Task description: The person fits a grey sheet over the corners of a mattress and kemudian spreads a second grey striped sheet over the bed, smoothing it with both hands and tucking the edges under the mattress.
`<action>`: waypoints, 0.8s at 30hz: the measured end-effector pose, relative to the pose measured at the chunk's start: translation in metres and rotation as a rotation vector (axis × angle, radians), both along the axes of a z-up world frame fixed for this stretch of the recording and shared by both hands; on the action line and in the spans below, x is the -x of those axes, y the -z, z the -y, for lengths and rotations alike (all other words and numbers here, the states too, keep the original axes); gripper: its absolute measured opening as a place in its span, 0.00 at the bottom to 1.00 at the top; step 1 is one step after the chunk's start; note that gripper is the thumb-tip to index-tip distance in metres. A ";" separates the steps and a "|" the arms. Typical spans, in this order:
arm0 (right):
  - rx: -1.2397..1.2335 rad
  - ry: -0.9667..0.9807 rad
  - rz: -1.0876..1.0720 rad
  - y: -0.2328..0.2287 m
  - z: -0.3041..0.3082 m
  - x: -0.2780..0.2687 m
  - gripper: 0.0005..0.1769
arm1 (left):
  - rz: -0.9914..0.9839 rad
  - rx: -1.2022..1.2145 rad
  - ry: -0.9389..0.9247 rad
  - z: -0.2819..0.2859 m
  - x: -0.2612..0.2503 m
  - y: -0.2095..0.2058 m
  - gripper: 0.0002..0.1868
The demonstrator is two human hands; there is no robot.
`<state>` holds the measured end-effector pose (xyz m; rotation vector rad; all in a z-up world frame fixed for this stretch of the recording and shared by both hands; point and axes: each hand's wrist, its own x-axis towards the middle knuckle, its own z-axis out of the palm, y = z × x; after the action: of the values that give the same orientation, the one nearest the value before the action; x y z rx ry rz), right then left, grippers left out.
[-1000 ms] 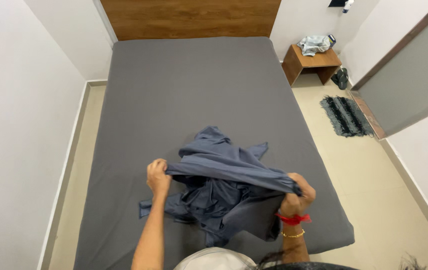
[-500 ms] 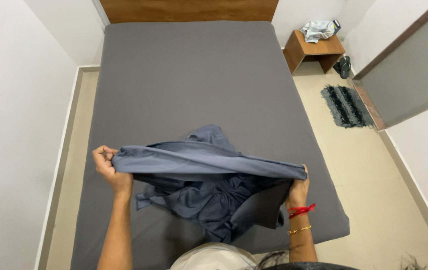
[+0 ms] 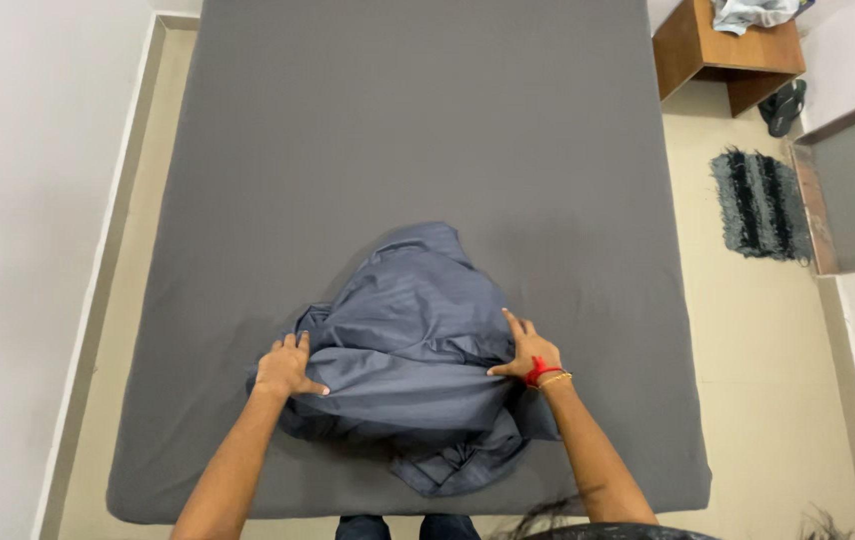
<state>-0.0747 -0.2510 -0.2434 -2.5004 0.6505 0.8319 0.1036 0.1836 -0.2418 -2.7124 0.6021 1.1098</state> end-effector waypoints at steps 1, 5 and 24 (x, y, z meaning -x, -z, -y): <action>0.013 -0.050 -0.084 0.015 -0.004 -0.007 0.83 | -0.063 0.010 -0.130 0.001 0.001 0.028 0.79; -0.026 -0.041 -0.281 0.099 -0.032 -0.001 0.91 | -0.282 0.065 -0.429 0.010 0.018 0.106 0.90; -0.065 0.025 0.079 0.074 -0.020 -0.047 0.20 | 0.451 0.343 0.000 0.047 -0.062 0.053 0.16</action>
<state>-0.0274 -0.2315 -0.3171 -2.4487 0.6167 0.7298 0.1654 0.1370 -0.2953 -3.0977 0.7668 0.3856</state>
